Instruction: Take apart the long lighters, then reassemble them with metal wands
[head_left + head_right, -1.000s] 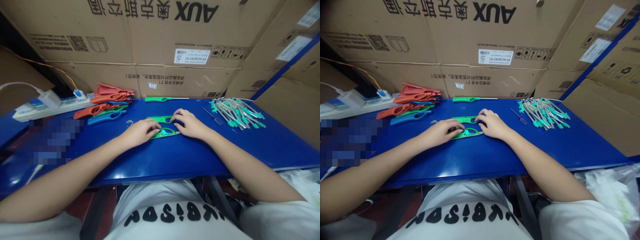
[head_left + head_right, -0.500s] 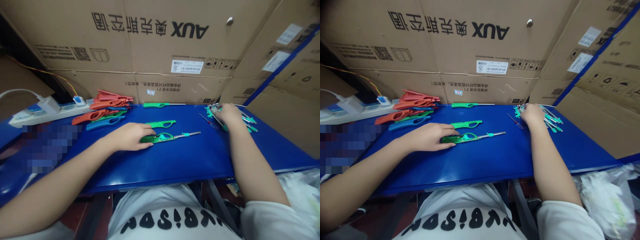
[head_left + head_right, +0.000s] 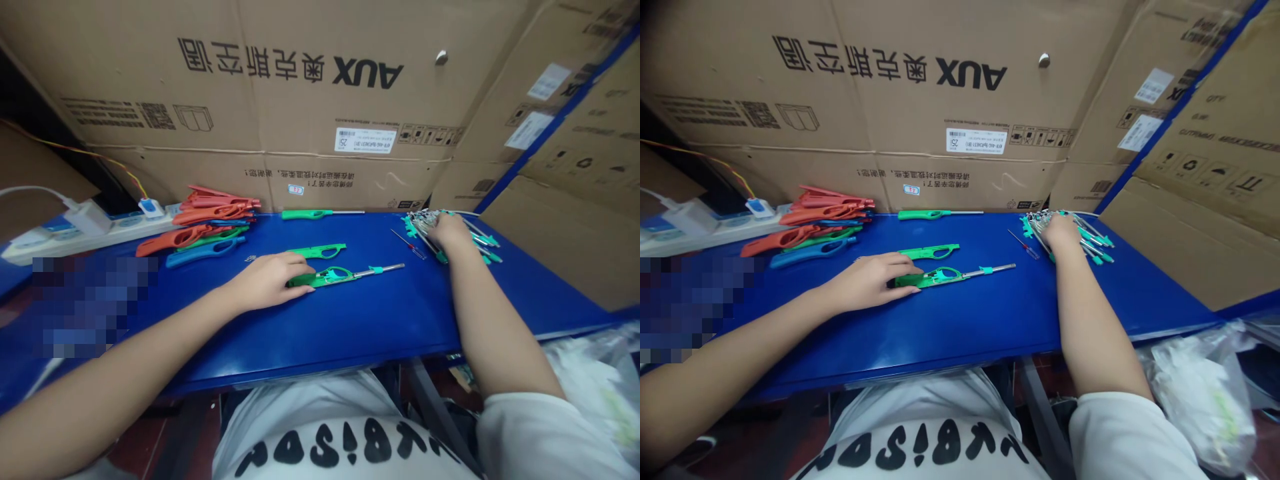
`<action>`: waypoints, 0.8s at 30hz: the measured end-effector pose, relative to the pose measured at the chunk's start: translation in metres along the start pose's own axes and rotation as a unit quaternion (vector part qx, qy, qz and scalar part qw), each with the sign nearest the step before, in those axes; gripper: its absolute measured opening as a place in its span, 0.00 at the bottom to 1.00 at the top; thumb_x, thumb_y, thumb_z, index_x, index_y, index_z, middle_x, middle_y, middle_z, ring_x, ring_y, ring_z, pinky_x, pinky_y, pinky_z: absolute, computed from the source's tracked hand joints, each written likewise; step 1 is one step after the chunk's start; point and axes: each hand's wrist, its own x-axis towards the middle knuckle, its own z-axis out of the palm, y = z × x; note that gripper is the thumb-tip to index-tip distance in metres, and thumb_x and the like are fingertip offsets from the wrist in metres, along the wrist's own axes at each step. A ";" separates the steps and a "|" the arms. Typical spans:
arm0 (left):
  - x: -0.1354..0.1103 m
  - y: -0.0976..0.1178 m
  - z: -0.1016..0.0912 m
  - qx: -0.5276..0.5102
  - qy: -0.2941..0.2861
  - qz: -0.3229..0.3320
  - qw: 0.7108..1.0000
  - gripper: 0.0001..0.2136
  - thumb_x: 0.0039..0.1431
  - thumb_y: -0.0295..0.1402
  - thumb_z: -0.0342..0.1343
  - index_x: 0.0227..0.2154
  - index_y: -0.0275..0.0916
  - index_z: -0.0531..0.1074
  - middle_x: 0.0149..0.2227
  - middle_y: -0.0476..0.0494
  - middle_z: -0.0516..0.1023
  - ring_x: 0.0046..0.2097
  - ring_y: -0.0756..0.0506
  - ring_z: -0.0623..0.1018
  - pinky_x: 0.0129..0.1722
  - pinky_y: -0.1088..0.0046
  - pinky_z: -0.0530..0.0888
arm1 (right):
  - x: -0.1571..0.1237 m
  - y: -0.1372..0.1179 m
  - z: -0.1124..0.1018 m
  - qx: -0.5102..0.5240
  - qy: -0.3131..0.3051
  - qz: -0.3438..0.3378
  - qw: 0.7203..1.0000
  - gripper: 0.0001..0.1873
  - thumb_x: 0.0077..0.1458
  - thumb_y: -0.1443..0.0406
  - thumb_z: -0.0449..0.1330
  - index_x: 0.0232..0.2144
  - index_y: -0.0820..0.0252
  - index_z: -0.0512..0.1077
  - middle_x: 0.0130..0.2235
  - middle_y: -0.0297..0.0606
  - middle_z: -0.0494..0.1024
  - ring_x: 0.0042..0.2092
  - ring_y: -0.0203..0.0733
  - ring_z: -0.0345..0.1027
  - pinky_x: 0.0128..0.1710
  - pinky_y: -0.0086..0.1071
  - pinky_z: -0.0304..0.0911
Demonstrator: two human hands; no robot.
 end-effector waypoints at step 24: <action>0.009 0.016 0.025 -0.270 0.169 -0.067 0.946 0.11 0.63 0.36 0.57 0.44 0.36 0.77 0.36 0.44 0.80 0.36 0.47 0.79 0.37 0.73 0.77 | -0.146 -0.113 0.020 0.436 -0.092 -0.533 0.720 0.09 0.61 0.60 0.62 0.38 0.60 0.77 0.37 0.39 0.77 0.27 0.31 0.65 0.29 0.27 0.63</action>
